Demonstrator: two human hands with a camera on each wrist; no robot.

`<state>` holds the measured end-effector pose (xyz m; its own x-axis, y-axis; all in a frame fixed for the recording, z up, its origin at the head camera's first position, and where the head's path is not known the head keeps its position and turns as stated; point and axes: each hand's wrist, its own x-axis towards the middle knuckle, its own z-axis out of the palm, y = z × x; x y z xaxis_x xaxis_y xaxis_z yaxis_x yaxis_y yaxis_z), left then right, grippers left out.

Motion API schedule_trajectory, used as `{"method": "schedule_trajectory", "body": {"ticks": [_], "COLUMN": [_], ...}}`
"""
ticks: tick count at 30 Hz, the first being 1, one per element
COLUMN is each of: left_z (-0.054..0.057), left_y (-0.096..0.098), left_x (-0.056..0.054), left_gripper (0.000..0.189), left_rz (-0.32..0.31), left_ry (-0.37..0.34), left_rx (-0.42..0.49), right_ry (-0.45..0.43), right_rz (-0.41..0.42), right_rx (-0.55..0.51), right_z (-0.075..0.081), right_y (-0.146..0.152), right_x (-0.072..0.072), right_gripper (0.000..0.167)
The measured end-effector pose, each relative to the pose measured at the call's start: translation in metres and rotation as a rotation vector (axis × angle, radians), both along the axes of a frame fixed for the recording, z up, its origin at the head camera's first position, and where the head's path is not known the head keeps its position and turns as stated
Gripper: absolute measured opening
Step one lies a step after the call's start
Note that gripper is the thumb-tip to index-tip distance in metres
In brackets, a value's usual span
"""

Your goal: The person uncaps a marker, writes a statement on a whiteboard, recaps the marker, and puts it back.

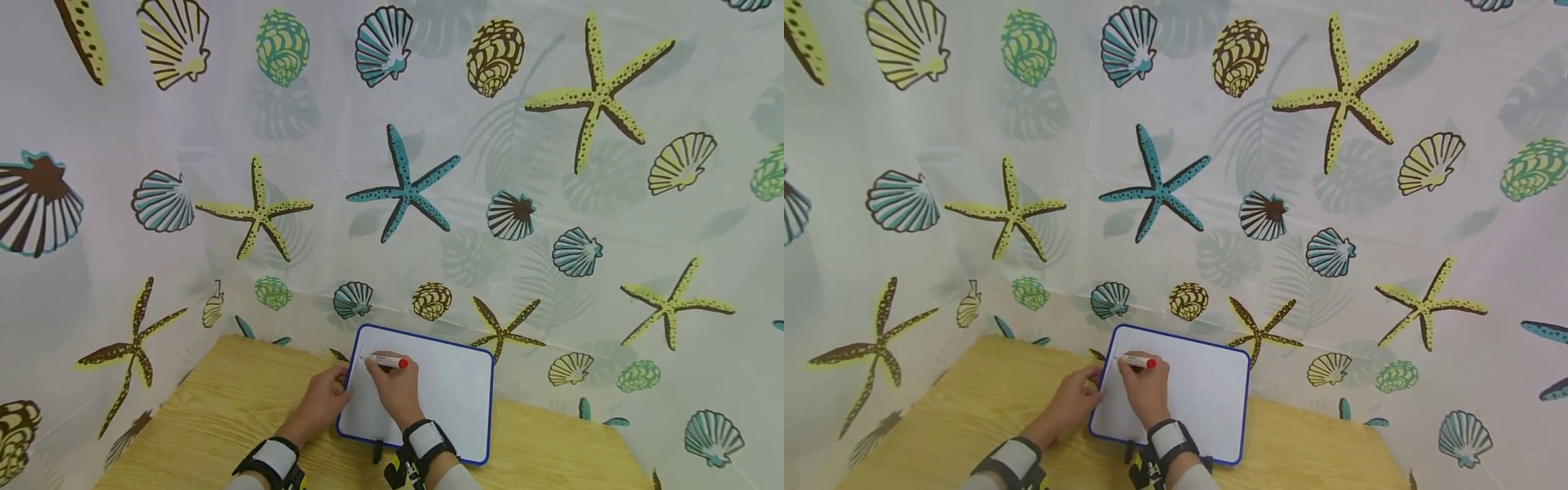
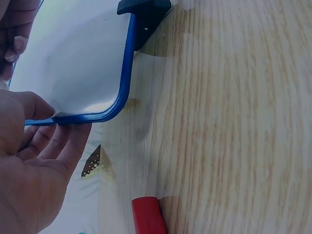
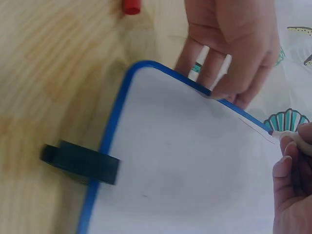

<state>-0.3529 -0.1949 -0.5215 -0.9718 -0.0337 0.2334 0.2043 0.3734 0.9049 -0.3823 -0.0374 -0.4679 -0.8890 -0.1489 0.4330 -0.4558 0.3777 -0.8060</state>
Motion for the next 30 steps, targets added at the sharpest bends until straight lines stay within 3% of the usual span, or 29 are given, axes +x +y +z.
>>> {"method": "schedule_trajectory", "body": {"ticks": [23,30], "left_z": [0.0076,0.0092], "left_y": [0.0002,-0.0003], "left_x": [0.0058,0.007], "left_gripper": [0.035,0.035], "left_rz": [-0.01,-0.002], "left_ry": [0.01,0.015], "left_rx": [-0.001,-0.019], "right_ry": [0.066,0.027], "right_rz": [-0.03,-0.035], "right_rx": [0.047,0.034], "right_z": [0.0015,0.0019], "right_y": [-0.0094,-0.0081], "right_x": [-0.0066,-0.0071], "right_gripper": [0.009,0.008]}}
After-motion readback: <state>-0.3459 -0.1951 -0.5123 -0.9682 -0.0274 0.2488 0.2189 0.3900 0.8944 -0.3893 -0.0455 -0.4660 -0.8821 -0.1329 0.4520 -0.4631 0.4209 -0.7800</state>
